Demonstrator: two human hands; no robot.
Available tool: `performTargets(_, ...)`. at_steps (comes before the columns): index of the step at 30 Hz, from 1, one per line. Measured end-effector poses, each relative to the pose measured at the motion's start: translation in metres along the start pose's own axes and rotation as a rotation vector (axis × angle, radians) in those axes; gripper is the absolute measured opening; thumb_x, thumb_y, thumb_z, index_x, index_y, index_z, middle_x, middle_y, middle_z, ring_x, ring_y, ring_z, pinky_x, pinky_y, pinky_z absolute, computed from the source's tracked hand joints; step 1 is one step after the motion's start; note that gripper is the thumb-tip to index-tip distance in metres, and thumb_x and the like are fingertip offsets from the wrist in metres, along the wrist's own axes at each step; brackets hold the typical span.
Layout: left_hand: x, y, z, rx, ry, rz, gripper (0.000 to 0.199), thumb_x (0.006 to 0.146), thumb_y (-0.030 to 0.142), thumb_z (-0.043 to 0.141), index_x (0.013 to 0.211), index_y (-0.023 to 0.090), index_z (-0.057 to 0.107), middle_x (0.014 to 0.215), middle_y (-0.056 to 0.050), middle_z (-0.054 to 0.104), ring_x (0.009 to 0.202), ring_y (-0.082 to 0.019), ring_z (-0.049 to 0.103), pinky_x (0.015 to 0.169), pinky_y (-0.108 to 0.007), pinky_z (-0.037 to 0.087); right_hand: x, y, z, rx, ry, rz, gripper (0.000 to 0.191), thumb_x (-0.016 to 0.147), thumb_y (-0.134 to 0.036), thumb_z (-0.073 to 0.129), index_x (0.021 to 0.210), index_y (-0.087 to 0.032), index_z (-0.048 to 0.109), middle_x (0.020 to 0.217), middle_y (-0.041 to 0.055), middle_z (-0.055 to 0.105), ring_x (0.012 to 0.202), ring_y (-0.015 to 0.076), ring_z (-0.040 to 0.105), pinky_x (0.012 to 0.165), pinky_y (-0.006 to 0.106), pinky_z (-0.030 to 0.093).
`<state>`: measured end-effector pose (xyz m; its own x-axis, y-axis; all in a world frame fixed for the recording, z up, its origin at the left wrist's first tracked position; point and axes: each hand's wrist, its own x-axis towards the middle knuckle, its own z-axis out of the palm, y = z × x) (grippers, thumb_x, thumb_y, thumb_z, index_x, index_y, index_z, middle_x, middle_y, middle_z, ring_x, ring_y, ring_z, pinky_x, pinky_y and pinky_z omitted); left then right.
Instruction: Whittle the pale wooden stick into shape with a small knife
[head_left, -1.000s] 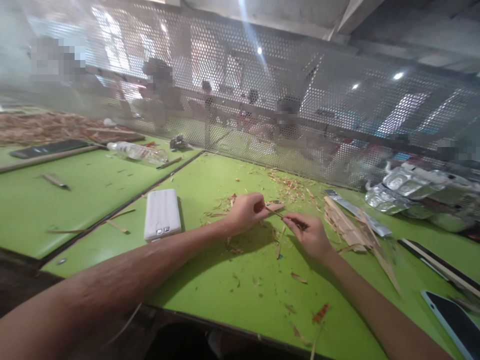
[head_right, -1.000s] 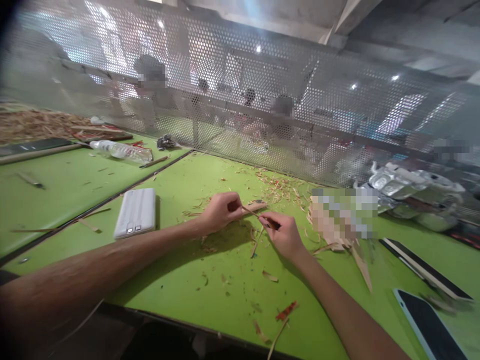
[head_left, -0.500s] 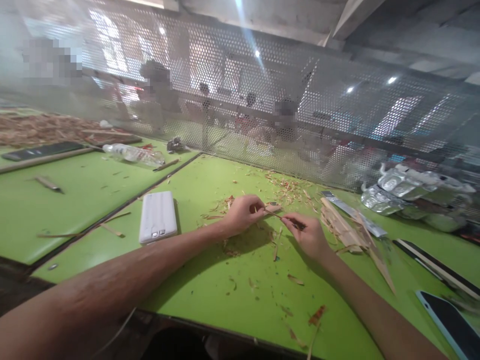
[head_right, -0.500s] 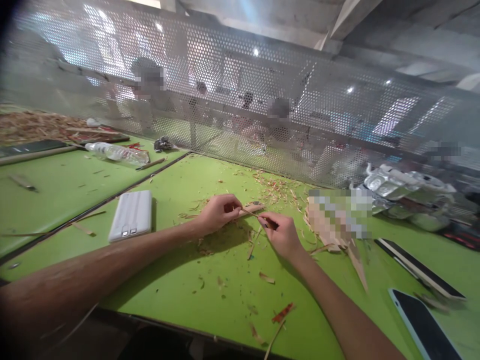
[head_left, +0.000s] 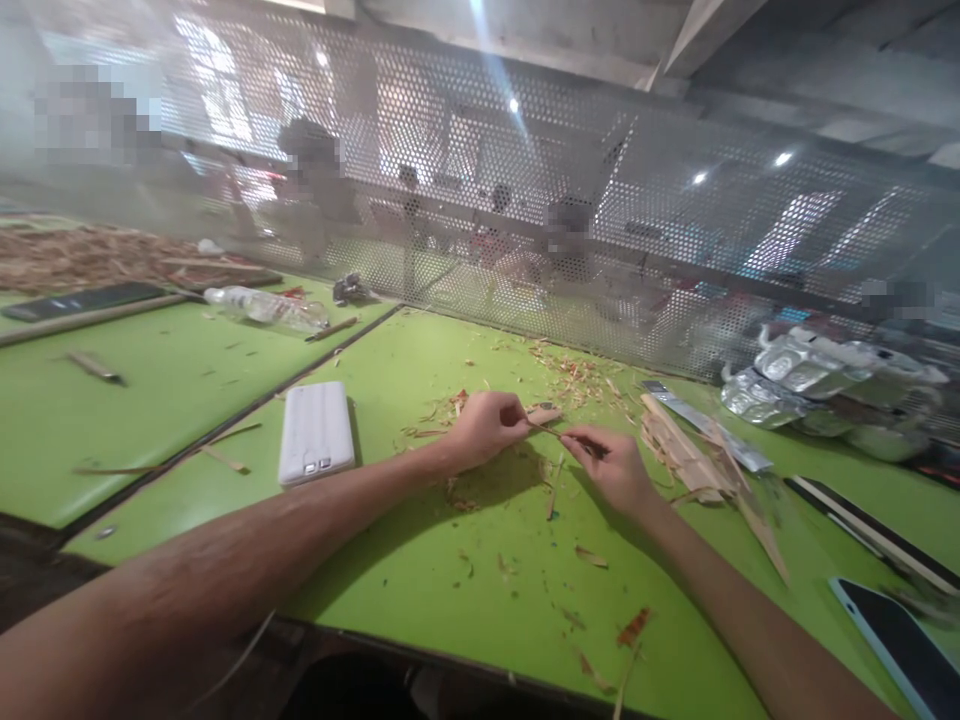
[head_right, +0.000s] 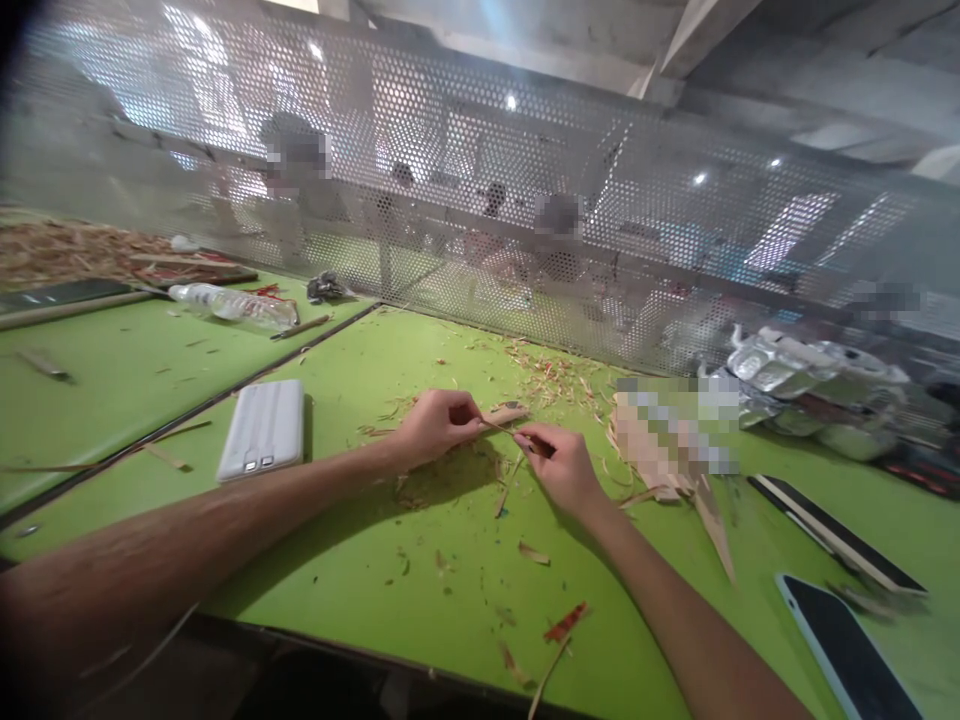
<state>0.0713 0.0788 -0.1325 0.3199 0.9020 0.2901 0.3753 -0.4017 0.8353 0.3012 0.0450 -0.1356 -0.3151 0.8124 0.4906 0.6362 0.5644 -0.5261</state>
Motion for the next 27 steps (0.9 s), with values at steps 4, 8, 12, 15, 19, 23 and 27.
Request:
performTargets(4, 0.0009, -0.0008, -0.0005, -0.004, -0.002, -0.008, 0.01, 0.084, 0.014, 0.072, 0.074, 0.012, 0.069, 0.065, -0.002, 0.068, 0.056, -0.01, 0.055, 0.053, -0.022, 0.042, -0.0027, -0.0033, 0.0041, 0.029, 0.012, 0.014, 0.029, 0.095, -0.04, 0.063, 0.091, -0.017, 0.08, 0.082, 0.0087, 0.078, 0.069, 0.0224, 0.071, 0.063, 0.035, 0.058)
performTargets(8, 0.0009, -0.0044, 0.0, -0.006, -0.007, 0.009, 0.012, 0.084, 0.016, 0.072, 0.074, 0.012, 0.068, 0.063, -0.002, 0.067, 0.053, -0.009, 0.054, 0.05, -0.022, 0.039, -0.0022, -0.0027, 0.0038, 0.041, 0.008, 0.0, 0.027, 0.095, -0.039, 0.064, 0.091, -0.018, 0.081, 0.085, 0.0091, 0.079, 0.073, 0.0233, 0.073, 0.067, 0.036, 0.06)
performTargets(12, 0.0004, -0.0033, -0.0003, -0.013, -0.015, 0.02, 0.016, 0.086, 0.02, 0.072, 0.074, 0.012, 0.068, 0.062, -0.002, 0.067, 0.052, -0.009, 0.054, 0.048, -0.021, 0.038, -0.0011, -0.0018, 0.0027, 0.044, 0.022, -0.032, 0.028, 0.094, -0.04, 0.064, 0.09, -0.018, 0.081, 0.083, 0.0092, 0.078, 0.071, 0.0231, 0.072, 0.066, 0.037, 0.06)
performTargets(15, -0.0006, -0.0006, -0.0009, 0.011, 0.001, 0.048, 0.017, 0.086, 0.02, 0.071, 0.072, 0.012, 0.066, 0.061, -0.001, 0.067, 0.051, -0.009, 0.054, 0.049, -0.02, 0.039, -0.0012, -0.0017, 0.0035, 0.035, 0.023, -0.041, 0.028, 0.095, -0.04, 0.065, 0.091, -0.017, 0.081, 0.082, 0.0091, 0.078, 0.068, 0.0223, 0.071, 0.062, 0.035, 0.059)
performTargets(19, -0.0015, 0.0003, -0.0003, 0.029, 0.021, 0.06, 0.018, 0.086, 0.02, 0.071, 0.07, 0.012, 0.066, 0.061, -0.001, 0.066, 0.052, -0.009, 0.054, 0.05, -0.021, 0.039, -0.0017, -0.0011, 0.0059, 0.03, 0.058, -0.063, 0.026, 0.094, -0.038, 0.064, 0.091, -0.017, 0.081, 0.081, 0.0083, 0.078, 0.067, 0.0218, 0.071, 0.062, 0.034, 0.058)
performTargets(23, -0.001, -0.0008, 0.0006, 0.028, 0.009, 0.042, 0.018, 0.086, 0.019, 0.07, 0.07, 0.012, 0.065, 0.063, -0.002, 0.067, 0.054, -0.011, 0.054, 0.053, -0.023, 0.041, -0.0026, -0.0022, 0.0077, 0.014, 0.06, -0.077, 0.023, 0.095, -0.033, 0.063, 0.09, -0.018, 0.079, 0.08, 0.0072, 0.077, 0.068, 0.0213, 0.071, 0.063, 0.033, 0.058)
performTargets(27, 0.0001, -0.0019, 0.0014, 0.063, 0.042, 0.059, 0.019, 0.083, 0.019, 0.072, 0.067, 0.013, 0.063, 0.061, -0.001, 0.065, 0.054, -0.011, 0.053, 0.053, -0.023, 0.039, -0.0029, -0.0047, 0.0078, -0.008, 0.053, -0.093, 0.023, 0.096, -0.03, 0.06, 0.088, -0.019, 0.078, 0.079, 0.0066, 0.077, 0.066, 0.0207, 0.07, 0.064, 0.033, 0.058)
